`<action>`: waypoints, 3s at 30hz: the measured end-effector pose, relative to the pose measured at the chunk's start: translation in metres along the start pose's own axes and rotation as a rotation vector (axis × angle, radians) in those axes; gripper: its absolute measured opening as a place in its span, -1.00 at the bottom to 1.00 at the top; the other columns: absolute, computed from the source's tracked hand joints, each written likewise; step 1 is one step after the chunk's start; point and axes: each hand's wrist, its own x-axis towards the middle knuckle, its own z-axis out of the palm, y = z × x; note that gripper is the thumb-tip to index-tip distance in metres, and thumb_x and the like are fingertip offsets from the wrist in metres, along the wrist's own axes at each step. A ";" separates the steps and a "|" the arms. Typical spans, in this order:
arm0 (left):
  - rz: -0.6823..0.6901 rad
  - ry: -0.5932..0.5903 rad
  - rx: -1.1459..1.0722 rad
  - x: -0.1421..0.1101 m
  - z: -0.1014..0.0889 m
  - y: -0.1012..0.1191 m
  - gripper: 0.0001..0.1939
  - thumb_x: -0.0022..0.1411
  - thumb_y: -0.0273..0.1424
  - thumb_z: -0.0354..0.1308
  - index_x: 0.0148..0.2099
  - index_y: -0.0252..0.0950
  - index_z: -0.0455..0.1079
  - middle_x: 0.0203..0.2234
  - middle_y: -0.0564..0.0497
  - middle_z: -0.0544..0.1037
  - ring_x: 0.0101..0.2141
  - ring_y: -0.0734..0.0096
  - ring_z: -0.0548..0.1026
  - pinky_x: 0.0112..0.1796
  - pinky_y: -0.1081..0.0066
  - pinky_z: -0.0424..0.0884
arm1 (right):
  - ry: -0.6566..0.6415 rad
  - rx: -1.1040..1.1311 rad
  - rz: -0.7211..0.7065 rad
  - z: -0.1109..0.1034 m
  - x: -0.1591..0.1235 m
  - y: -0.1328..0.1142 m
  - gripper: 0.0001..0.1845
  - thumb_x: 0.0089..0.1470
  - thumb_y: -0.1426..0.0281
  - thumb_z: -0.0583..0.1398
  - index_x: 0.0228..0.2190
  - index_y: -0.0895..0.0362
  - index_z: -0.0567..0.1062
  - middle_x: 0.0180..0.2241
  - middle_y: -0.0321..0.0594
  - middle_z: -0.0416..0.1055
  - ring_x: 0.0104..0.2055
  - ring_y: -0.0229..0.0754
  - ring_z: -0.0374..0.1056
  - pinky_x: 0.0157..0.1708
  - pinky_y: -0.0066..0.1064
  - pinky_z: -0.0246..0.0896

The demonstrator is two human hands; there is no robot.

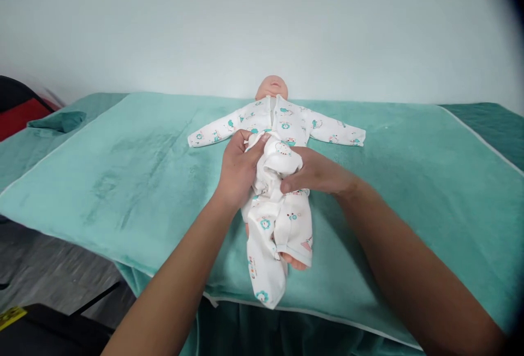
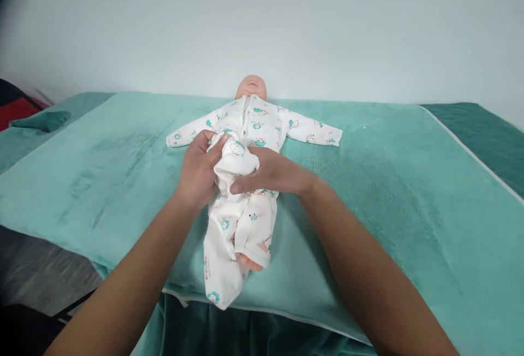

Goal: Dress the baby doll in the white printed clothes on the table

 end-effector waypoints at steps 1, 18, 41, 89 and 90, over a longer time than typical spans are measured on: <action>-0.025 -0.016 0.000 0.000 0.001 0.001 -0.67 0.17 -0.17 0.33 -0.37 -0.25 0.28 -0.52 0.14 0.36 -0.53 0.56 0.30 -0.50 0.52 0.27 | 0.016 -0.022 0.014 0.001 -0.001 0.000 -0.60 -0.15 0.23 0.47 -0.26 0.13 0.57 -0.32 -0.28 0.55 -0.28 -0.14 0.45 -0.31 -0.38 0.34; -0.228 -0.184 -0.150 -0.007 -0.008 0.012 -0.52 0.22 0.00 0.23 -0.02 -0.28 0.51 -0.29 -0.12 0.65 -0.16 0.08 0.60 -0.15 0.20 0.51 | -0.060 -0.085 0.003 0.000 -0.006 0.002 -0.50 -0.13 0.17 0.46 -0.13 0.06 0.61 -0.15 -0.23 0.61 -0.09 0.01 0.50 -0.11 -0.22 0.41; -0.284 -0.203 -0.274 -0.027 -0.011 0.014 -0.50 0.23 -0.06 0.24 0.09 -0.27 0.46 -0.13 -0.15 0.64 -0.06 0.02 0.60 -0.04 0.15 0.49 | 0.165 0.357 -0.169 0.016 0.001 0.012 -0.49 -0.03 0.30 0.39 -0.01 0.07 0.54 0.01 -0.19 0.55 0.07 0.01 0.44 0.08 -0.15 0.35; -0.377 0.355 -0.185 -0.171 0.025 0.048 -0.65 0.26 -0.25 0.25 0.03 -0.30 0.54 -0.08 -0.12 0.61 -0.09 0.24 0.54 -0.11 0.38 0.43 | -0.236 -0.486 -0.052 0.020 -0.014 -0.012 -0.69 0.00 0.22 0.34 -0.22 0.09 0.55 -0.22 -0.31 0.53 -0.16 -0.14 0.43 -0.21 -0.40 0.25; -0.377 0.390 -0.220 -0.176 0.026 0.045 -0.63 0.22 -0.27 0.28 0.04 -0.30 0.54 -0.05 -0.13 0.61 -0.04 0.18 0.54 -0.06 0.34 0.43 | -0.240 -0.514 -0.041 0.023 -0.014 -0.012 -0.77 0.01 0.28 0.32 -0.26 0.08 0.55 -0.25 -0.34 0.53 -0.19 -0.16 0.42 -0.24 -0.41 0.23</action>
